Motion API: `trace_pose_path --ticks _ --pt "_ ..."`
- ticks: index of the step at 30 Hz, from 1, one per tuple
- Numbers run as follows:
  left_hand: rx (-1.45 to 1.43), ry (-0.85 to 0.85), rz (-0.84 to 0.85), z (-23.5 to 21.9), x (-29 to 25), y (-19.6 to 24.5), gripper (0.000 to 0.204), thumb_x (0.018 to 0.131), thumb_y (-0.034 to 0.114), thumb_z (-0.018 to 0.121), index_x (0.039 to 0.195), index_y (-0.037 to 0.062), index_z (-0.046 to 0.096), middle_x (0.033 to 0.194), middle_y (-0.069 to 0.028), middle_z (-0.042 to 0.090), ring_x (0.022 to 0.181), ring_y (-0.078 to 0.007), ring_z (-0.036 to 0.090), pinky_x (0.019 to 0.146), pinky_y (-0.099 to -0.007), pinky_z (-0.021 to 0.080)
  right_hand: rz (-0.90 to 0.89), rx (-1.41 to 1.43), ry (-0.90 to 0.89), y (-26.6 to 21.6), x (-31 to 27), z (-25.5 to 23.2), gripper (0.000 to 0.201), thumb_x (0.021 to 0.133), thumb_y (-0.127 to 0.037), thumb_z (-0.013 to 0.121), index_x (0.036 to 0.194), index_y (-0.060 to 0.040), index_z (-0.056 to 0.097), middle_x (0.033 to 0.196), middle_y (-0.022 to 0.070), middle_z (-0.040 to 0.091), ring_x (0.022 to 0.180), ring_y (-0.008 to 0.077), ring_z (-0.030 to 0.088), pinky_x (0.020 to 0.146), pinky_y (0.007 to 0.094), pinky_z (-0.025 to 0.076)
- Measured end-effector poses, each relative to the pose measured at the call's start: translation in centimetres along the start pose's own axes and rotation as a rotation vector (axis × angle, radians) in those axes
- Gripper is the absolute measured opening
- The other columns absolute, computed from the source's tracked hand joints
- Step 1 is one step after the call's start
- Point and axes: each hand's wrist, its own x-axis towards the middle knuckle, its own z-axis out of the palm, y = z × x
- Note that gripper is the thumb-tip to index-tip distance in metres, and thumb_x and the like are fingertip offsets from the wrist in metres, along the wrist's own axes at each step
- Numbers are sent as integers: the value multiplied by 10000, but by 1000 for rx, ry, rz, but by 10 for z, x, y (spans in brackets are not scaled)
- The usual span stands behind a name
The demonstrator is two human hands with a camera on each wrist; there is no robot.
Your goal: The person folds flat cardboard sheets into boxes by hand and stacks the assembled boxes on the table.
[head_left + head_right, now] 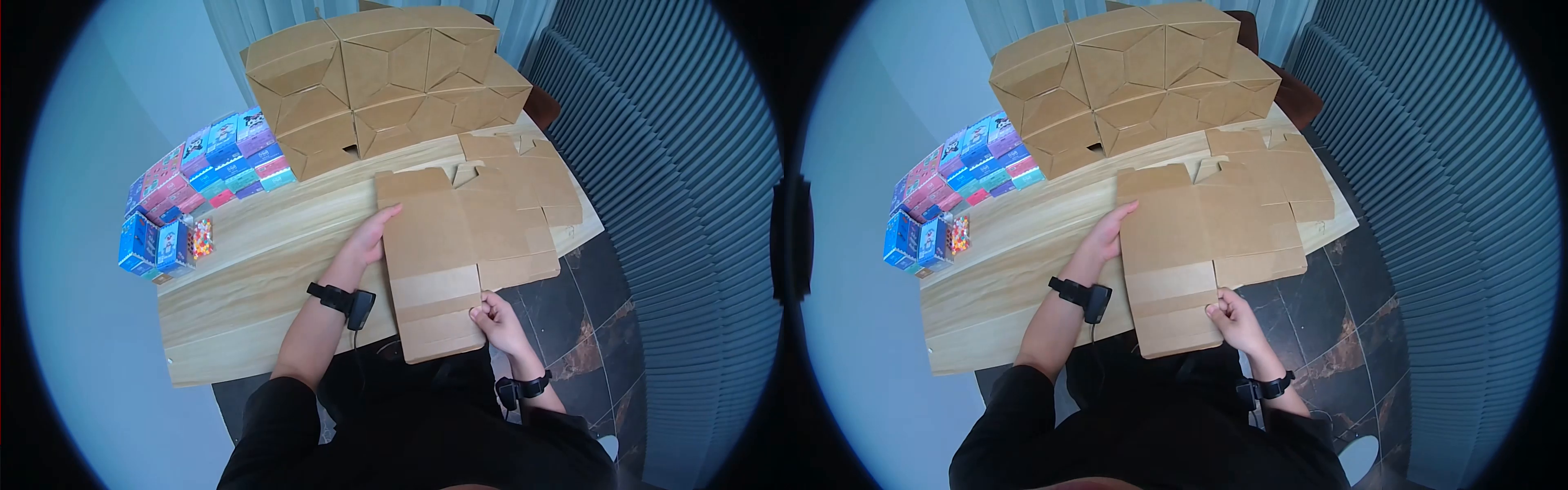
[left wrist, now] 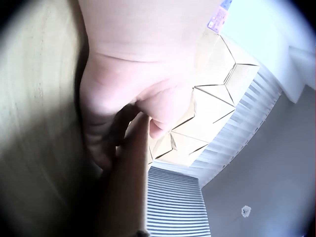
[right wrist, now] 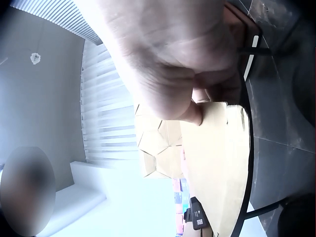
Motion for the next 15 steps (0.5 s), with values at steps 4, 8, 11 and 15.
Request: trace_pose_path --ticks 4,8,11,15 --pt "5 18 -22 -4 -5 0 431 972 262 568 1311 2 519 1251 -130 615 1136 -230 604 958 -363 505 -12 -160 -34 6 -5 -2 156 956 -32 570 1103 7 604 750 -25 615 635 15 515 563 201 406" --pt "36 38 54 8 -24 7 431 968 251 575 1310 -4 517 1244 -135 618 1110 -232 621 943 -358 516 -128 -154 44 7 -10 -14 132 938 -68 612 1049 -5 649 747 20 646 617 47 536 572 204 435" --pt "-20 37 93 24 -53 23 425 959 220 590 1309 -9 515 1240 -137 620 1096 -235 630 937 -364 523 -151 -158 217 -14 -17 -39 147 939 -73 612 1067 -4 636 775 35 665 626 67 553 591 209 456" --pt "72 95 346 59 -127 45 425 949 172 603 1314 -19 503 1239 -130 620 1092 -239 632 931 -374 525 -301 -102 448 -40 -11 -65 252 962 -106 589 1172 30 564 983 68 669 849 107 609 754 236 488"
